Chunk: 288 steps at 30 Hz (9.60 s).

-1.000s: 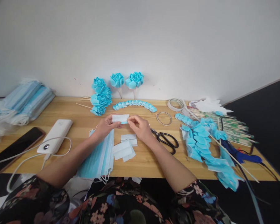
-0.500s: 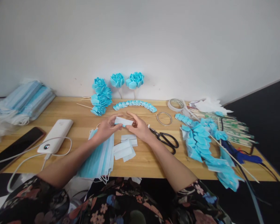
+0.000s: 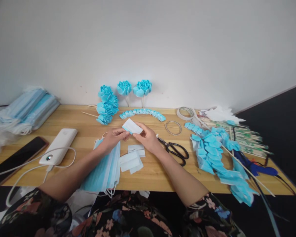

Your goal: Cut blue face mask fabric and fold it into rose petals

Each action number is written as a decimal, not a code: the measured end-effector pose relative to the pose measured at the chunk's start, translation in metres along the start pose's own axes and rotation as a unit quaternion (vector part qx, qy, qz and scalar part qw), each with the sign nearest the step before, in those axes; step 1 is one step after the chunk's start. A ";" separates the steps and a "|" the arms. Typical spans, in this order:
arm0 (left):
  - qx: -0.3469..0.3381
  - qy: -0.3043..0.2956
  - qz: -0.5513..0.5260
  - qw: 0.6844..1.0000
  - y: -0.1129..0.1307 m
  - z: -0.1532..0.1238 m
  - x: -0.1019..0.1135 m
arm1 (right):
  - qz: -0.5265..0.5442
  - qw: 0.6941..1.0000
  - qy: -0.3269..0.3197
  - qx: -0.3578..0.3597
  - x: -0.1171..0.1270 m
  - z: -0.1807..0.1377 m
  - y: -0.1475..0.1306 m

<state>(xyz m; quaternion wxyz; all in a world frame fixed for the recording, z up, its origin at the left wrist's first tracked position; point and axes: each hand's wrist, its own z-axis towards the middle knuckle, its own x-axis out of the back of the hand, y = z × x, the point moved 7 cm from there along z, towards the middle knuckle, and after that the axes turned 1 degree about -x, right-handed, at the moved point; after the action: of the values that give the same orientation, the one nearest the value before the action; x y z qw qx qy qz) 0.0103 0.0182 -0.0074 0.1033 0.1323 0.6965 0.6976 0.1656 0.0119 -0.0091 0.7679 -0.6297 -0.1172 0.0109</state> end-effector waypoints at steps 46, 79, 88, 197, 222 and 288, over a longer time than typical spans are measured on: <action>0.033 0.074 -0.177 0.981 -0.007 0.005 0.014 | -0.159 0.979 0.002 0.125 0.002 -0.009 -0.040; 0.015 -0.029 -0.140 0.990 -0.002 0.001 -0.003 | -0.116 0.991 0.059 0.031 0.008 -0.003 -0.019; 0.007 -0.013 -0.096 0.995 0.003 0.000 -0.001 | -0.113 0.991 0.063 0.030 0.008 -0.003 -0.018; 0.035 -0.087 0.029 0.995 -0.005 -0.007 -0.019 | -0.048 0.998 0.044 -0.016 0.006 -0.006 -0.019; 0.008 -0.075 0.018 0.997 -0.005 -0.007 -0.019 | -0.092 0.995 0.018 0.030 -0.002 -0.008 -0.026; 0.025 0.039 -0.199 0.979 -0.001 0.001 0.005 | 0.007 0.999 -0.038 -0.018 -0.016 0.007 -0.012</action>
<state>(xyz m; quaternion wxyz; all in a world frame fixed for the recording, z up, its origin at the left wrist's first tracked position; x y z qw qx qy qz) 0.0055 0.0204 -0.0085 0.2096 -0.0331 0.7295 0.6502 0.1471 0.0133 0.0011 0.7516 -0.6431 -0.1418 0.0377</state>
